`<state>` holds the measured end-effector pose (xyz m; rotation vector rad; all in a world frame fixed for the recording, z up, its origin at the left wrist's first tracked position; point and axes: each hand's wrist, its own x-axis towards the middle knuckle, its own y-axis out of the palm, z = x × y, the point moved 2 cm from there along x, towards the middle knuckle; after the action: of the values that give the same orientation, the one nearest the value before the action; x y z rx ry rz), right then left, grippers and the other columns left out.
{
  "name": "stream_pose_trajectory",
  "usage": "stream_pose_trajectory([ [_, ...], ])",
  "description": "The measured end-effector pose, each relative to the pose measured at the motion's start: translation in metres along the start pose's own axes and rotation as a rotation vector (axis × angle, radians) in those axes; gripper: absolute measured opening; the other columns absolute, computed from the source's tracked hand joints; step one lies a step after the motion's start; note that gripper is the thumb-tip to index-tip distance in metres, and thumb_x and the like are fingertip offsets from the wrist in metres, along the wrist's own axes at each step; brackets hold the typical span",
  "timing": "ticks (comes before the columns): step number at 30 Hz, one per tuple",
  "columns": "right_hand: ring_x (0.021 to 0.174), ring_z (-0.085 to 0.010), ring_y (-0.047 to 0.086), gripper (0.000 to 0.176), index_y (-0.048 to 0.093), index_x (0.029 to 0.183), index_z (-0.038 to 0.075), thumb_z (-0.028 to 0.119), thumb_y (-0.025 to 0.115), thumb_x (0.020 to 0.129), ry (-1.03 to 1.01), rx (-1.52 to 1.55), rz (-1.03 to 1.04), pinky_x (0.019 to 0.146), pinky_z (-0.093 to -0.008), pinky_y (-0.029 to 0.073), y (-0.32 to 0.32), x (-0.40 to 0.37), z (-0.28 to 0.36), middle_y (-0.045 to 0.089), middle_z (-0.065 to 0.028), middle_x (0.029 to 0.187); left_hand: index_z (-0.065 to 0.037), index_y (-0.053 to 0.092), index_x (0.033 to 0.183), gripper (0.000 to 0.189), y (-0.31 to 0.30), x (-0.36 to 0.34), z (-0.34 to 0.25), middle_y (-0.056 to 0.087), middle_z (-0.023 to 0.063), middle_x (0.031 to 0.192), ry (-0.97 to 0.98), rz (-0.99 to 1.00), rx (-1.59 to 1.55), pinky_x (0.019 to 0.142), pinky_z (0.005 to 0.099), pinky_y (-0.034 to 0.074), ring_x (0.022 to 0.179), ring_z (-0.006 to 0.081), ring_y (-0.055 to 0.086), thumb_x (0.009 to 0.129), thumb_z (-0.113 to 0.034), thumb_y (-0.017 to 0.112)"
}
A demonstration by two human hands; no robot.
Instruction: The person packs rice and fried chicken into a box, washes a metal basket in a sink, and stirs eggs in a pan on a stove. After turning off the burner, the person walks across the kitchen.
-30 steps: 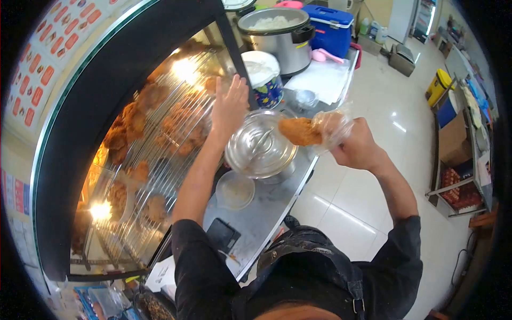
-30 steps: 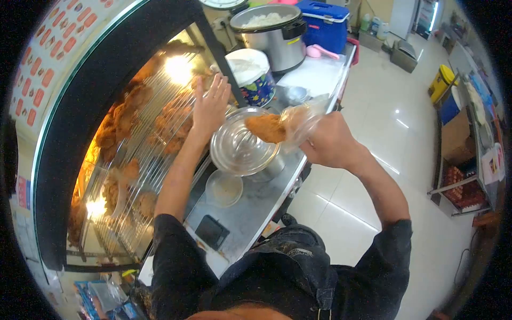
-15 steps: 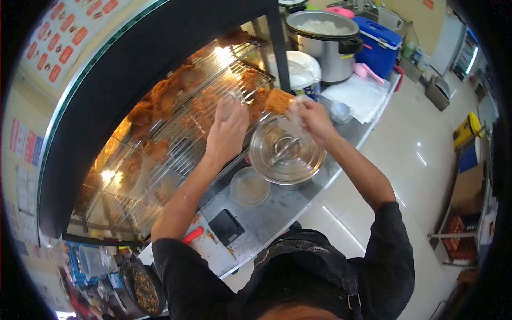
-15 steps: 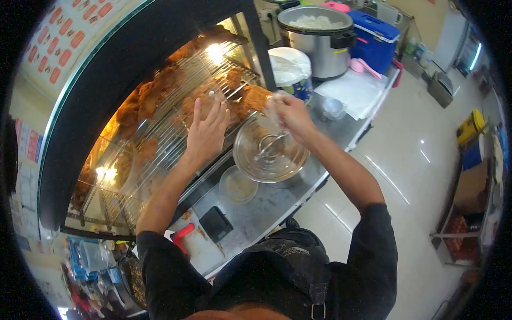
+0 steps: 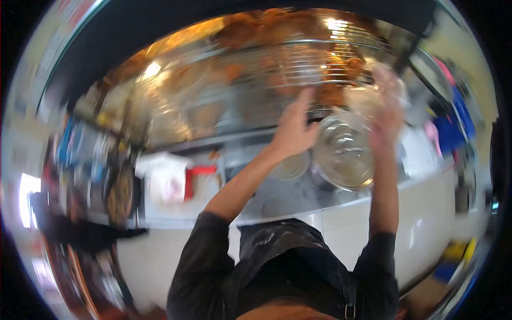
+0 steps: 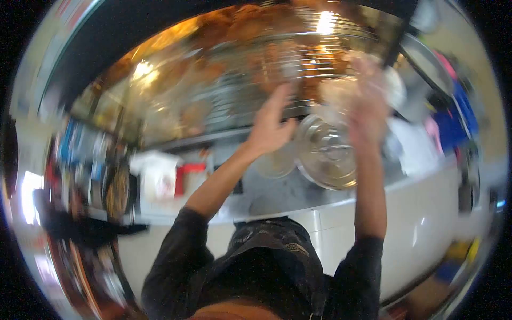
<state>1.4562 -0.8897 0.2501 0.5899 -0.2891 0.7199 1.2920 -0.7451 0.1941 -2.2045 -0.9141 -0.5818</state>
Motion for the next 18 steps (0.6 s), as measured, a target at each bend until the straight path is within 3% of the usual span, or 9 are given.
stream_pose_trajectory([
  [1,0.058,-0.0007,0.042,0.06,0.024,0.144,0.009,0.008,0.047,0.089,0.012,0.123,-0.037,0.05,-0.0159,0.038,0.003,-0.018,0.006,0.043,-0.0084,0.139,0.0,0.031,0.138,0.07,-0.007,-0.001,-0.007,0.045,0.0225,0.133,-0.101,0.074,-0.022,0.094,0.04,0.043,0.12,0.0318,0.048,0.074,-0.006,0.06],
  [3,0.086,-0.0081,0.055,0.062,0.022,0.143,0.003,0.013,0.05,0.089,-0.056,0.025,-0.023,0.057,-0.0178,0.046,0.047,-0.047,0.03,0.041,-0.0127,0.139,-0.006,0.037,0.135,0.064,-0.022,-0.019,-0.005,0.057,0.0172,0.121,-0.184,0.025,-0.307,0.083,0.035,0.046,0.109,0.0259,0.056,0.076,-0.007,0.061],
  [6,0.114,-0.0194,0.05,0.066,0.019,0.142,0.001,0.012,0.054,0.087,-0.203,-0.297,-0.01,0.069,-0.0222,0.05,0.113,-0.096,0.021,0.04,-0.016,0.139,-0.003,0.057,0.115,0.038,-0.064,-0.078,-0.01,0.067,0.0099,0.103,-0.323,-0.047,-0.327,0.077,0.0287,0.048,0.094,0.0149,0.063,0.078,-0.006,0.06],
  [11,0.13,-0.0241,0.037,0.067,0.032,0.138,0.001,0.01,0.064,0.08,-0.076,-0.299,0.311,0.098,-0.0405,0.04,0.161,-0.135,-0.055,0.04,-0.0179,0.138,-0.002,0.064,0.097,0.022,-0.197,-0.234,0.045,0.067,0.0082,0.086,-0.647,-0.527,-0.108,0.068,0.0257,0.05,0.077,0.0128,0.063,0.077,0.003,0.055],
  [13,0.123,-0.0251,0.046,0.062,0.041,0.135,0.003,0.009,0.065,0.078,-0.163,-0.462,0.581,0.096,-0.0364,0.041,0.195,-0.138,-0.067,0.048,-0.0183,0.132,-0.001,0.062,0.099,0.026,-0.268,-0.265,0.044,0.065,0.0121,0.094,-0.872,-0.465,0.304,0.076,0.0327,0.05,0.084,0.0216,0.062,0.074,0.002,0.053],
  [14,0.119,-0.0249,0.05,0.061,0.041,0.134,0.002,0.01,0.064,0.078,-0.108,-0.516,0.707,0.094,-0.0357,0.042,0.219,-0.141,-0.065,0.051,-0.0183,0.129,-0.002,0.06,0.104,0.031,-0.298,-0.291,0.065,0.063,0.0134,0.103,-0.673,-0.257,0.687,0.086,0.04,0.046,0.099,0.03,0.058,0.074,0.001,0.051],
  [15,0.114,-0.0246,0.054,0.06,0.042,0.133,0.0,0.01,0.063,0.079,-0.059,-0.568,0.837,0.093,-0.0349,0.043,0.249,-0.141,-0.064,0.054,-0.0183,0.126,-0.005,0.053,0.117,0.041,-0.318,-0.305,0.077,0.055,0.0143,0.12,-0.772,-0.07,0.744,0.096,0.0471,0.039,0.116,0.0334,0.048,0.076,-0.005,0.055],
  [17,0.095,-0.0331,0.063,0.057,0.047,0.131,0.006,0.013,0.062,0.077,-0.336,-0.814,1.073,0.079,-0.0358,0.051,0.311,-0.146,-0.077,0.06,-0.0199,0.115,-0.007,0.048,0.123,0.048,-0.327,-0.333,0.118,0.047,0.0145,0.129,-0.862,0.19,0.837,0.098,0.0492,0.038,0.12,0.0344,0.043,0.076,-0.008,0.057],
  [18,0.08,-0.03,0.063,0.04,0.053,0.114,0.007,0.014,0.06,0.075,-0.479,-0.92,1.163,0.067,-0.0363,0.05,0.349,-0.149,-0.088,0.06,-0.0162,0.095,-0.008,0.045,0.126,0.052,-0.336,-0.341,0.133,0.043,0.0146,0.133,-0.903,0.322,0.886,0.099,0.0503,0.037,0.123,0.0348,0.041,0.076,-0.01,0.059],
])
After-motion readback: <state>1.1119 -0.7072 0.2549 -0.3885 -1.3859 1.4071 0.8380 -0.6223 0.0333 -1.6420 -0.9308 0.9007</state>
